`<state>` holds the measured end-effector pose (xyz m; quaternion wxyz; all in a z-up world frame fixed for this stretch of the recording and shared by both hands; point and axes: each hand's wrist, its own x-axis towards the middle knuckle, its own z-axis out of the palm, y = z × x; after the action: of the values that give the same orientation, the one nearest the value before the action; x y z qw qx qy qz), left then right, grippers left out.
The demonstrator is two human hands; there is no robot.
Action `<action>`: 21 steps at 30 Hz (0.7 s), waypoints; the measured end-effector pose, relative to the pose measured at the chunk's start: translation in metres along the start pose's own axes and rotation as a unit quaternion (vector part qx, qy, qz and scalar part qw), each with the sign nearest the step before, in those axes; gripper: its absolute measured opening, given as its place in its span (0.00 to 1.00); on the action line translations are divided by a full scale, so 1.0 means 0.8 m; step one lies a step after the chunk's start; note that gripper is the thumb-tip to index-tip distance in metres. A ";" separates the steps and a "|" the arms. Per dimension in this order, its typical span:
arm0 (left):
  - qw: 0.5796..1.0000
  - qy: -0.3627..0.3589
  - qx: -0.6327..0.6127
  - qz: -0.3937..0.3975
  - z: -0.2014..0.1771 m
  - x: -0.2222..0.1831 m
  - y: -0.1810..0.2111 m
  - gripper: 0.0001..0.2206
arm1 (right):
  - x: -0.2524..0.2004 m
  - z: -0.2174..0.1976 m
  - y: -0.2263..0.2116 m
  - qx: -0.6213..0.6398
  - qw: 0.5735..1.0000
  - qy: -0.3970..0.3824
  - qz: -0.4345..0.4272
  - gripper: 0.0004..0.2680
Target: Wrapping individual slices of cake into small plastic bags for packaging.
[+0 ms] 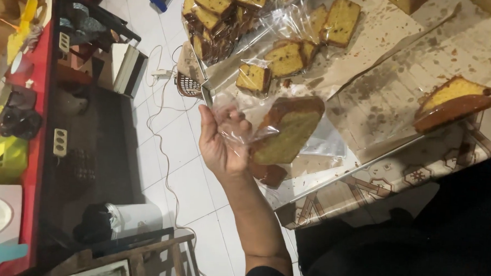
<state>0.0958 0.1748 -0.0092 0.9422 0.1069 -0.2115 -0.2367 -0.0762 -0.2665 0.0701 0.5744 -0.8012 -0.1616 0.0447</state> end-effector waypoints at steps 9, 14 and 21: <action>0.994 -0.064 -0.087 -0.009 0.044 0.039 -0.080 0.31 | 0.077 0.057 0.111 0.202 0.976 0.041 -0.076 0.17; 0.990 0.080 -0.052 0.105 0.067 0.060 -0.124 0.27 | 0.156 0.100 0.037 0.310 0.942 0.053 -0.116 0.18; 0.920 0.382 0.058 0.069 0.000 0.031 -0.206 0.19 | 0.152 0.113 0.068 0.356 0.928 0.079 0.081 0.15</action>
<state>0.0494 0.0201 -0.0501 0.9575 0.2291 0.1440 -0.0999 0.0265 -0.1623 0.0023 0.8272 -0.5553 -0.0241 0.0822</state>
